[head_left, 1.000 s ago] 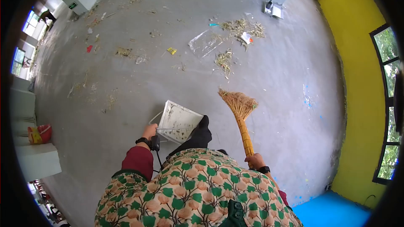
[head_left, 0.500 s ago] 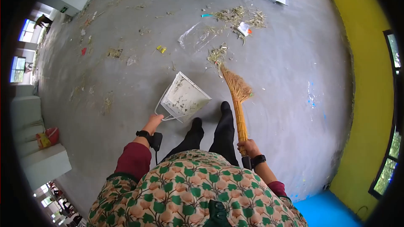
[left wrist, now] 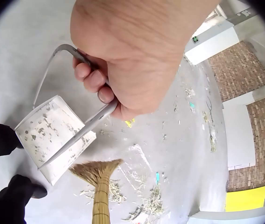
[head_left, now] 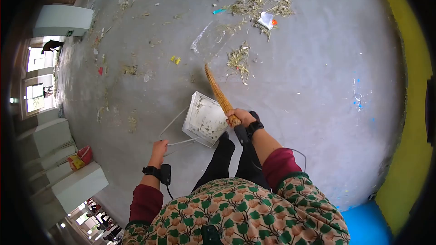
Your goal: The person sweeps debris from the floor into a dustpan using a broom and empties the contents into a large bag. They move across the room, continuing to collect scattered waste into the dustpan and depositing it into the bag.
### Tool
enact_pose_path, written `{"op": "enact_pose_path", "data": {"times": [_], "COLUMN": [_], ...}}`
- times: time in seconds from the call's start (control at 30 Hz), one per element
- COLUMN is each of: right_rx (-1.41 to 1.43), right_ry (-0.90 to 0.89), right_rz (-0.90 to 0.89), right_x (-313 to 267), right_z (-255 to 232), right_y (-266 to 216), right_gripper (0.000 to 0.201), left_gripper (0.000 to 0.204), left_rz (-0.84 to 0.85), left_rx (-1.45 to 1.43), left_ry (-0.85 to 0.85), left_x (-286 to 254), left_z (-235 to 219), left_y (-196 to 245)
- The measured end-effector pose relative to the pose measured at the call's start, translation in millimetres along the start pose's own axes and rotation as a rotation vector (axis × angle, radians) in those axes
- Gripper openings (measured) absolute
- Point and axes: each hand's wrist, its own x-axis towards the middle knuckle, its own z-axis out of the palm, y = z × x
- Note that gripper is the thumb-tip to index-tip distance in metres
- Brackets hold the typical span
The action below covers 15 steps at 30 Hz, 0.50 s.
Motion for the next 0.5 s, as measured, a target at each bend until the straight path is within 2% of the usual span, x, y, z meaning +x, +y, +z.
{"op": "enact_pose_path", "data": {"times": [0.03,0.07,0.1,0.13,0.17,0.27,0.33,0.43,0.47,0.5], "right_rx": [0.018,-0.057,-0.314,-0.054,0.052,0.081,0.071,0.028,0.081,0.063], "right_ry": [0.085,0.108,0.168,0.189,0.225,0.304,0.332,0.483,0.413,0.346], "right_rz": [0.06,0.032,-0.122,-0.187,-0.093,-0.154,-0.189,-0.374,-0.409,-0.422], "right_x": [7,7,24,0,-34,-82,-102,-115,-104,-103], "right_z": [-6,-17,-51,-65,-71,-126,-123,-79,-74,-62], "right_y": [-8,-20,-25,-33,-53,-79,-87,-93,-88,-85], "right_gripper": [0.016,0.017,0.018,0.019,0.02,0.023,0.023,0.019,0.022,0.025], "left_gripper": [0.017,0.017,0.017,0.017,0.017,0.024,0.023,0.022,0.022,0.022], "left_rz": [0.01,0.007,0.004,0.003,0.002,0.101,0.003,0.038,0.053,0.155], "left_rx": [0.002,0.011,-0.014,-0.041,-0.041,0.033,-0.015,0.026,0.017,0.112], "left_ry": [0.003,0.006,0.009,0.01,0.008,0.002,0.003,-0.072,-0.095,-0.089], "left_x": [0,3,6,7,10,24,32,60,79,94], "left_z": [-1,0,-1,-2,-5,-6,-3,15,20,26], "left_y": [6,12,16,16,15,19,28,52,58,61]}}
